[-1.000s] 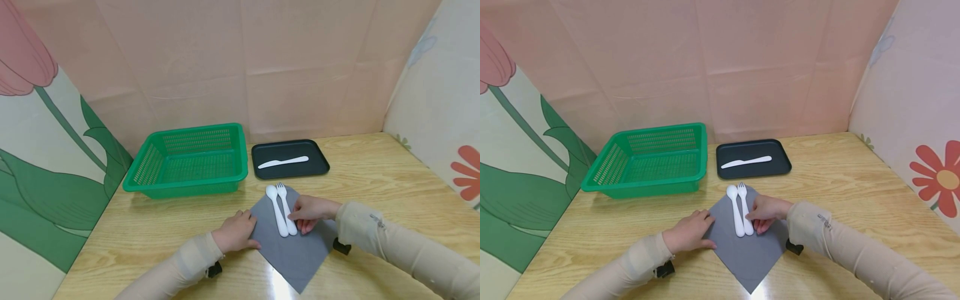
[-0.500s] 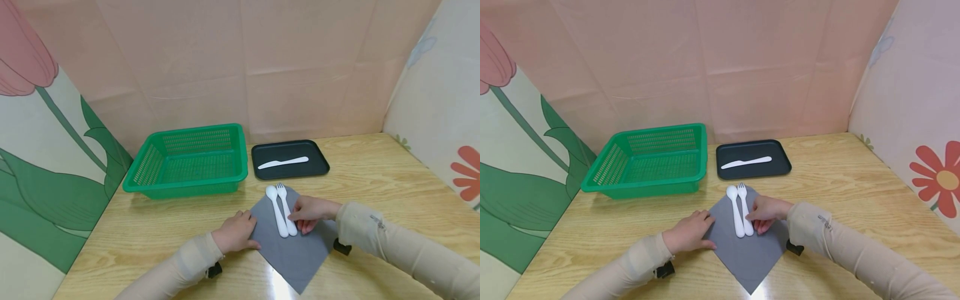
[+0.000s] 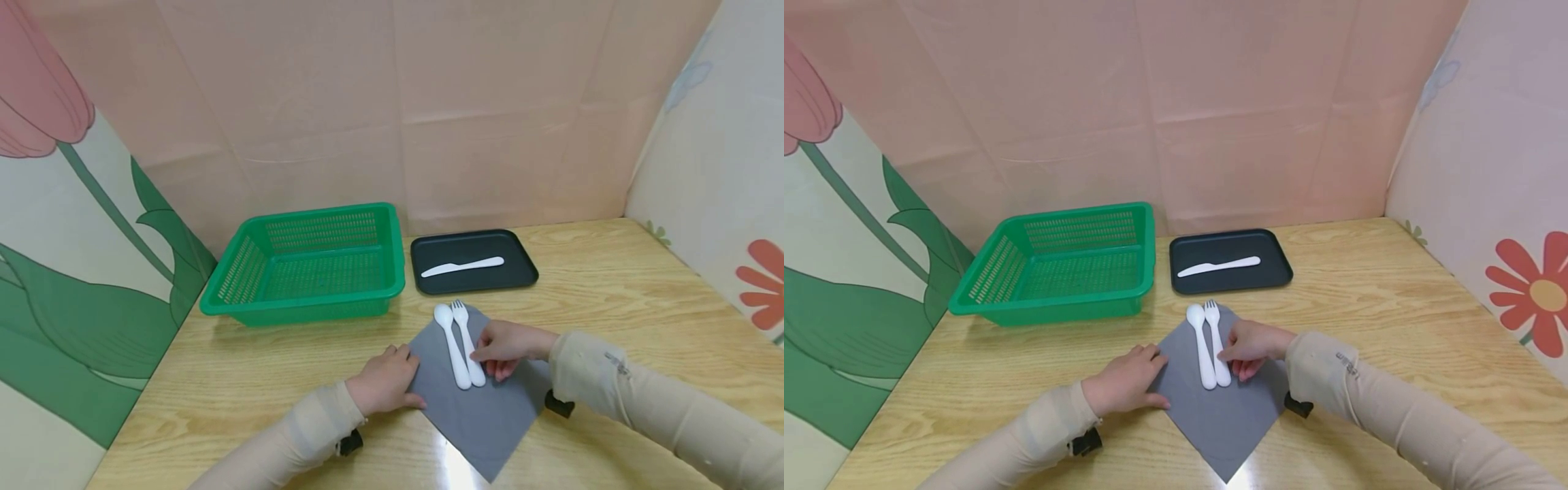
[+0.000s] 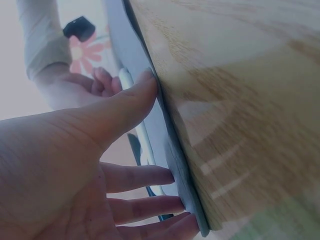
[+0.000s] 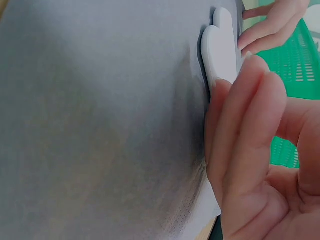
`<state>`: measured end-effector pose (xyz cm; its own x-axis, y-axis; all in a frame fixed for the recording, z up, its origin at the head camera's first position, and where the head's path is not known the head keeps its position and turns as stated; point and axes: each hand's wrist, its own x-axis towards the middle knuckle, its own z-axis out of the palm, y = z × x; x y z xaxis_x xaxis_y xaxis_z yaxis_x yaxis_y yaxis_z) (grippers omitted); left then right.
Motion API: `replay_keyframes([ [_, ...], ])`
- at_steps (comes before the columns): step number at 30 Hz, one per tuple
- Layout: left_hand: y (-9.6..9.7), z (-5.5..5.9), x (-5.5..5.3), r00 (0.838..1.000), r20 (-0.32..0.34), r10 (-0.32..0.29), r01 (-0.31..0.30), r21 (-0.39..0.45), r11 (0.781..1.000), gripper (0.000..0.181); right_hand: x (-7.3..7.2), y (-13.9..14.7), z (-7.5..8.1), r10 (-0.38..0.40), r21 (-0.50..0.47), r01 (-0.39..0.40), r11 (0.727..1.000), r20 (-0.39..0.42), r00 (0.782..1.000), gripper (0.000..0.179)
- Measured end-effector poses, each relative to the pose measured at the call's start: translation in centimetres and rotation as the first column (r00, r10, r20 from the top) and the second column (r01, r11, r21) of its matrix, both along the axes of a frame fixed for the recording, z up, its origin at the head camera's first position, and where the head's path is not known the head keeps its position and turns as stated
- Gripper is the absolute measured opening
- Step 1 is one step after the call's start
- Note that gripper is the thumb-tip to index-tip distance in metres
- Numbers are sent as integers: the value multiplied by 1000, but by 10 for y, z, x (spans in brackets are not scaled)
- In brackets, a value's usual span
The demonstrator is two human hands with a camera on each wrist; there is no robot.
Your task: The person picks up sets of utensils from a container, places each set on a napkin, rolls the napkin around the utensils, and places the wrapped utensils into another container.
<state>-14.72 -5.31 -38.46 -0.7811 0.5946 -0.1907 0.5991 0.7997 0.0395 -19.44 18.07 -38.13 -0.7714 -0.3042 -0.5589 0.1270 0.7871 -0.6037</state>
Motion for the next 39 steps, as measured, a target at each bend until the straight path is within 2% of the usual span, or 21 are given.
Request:
replay_keyframes([
  [24, 0, -3, -1, 1000, -9, -5, 5, 3, 1000, 59, -16, 6, 8, -5, -34, 0, 999, -169, 986, 17],
  [33, 0, -1, 0, 1000, -7, -3, 3, 6, 1000, 60, -28, 12, 13, 0, 5, 1, 1000, -202, 979, 17],
  [39, 0, -1, 0, 1000, -6, 1, -1, 0, 1000, 61, -39, 18, 16, -12, -5, 11, 1000, -234, 972, 17],
])
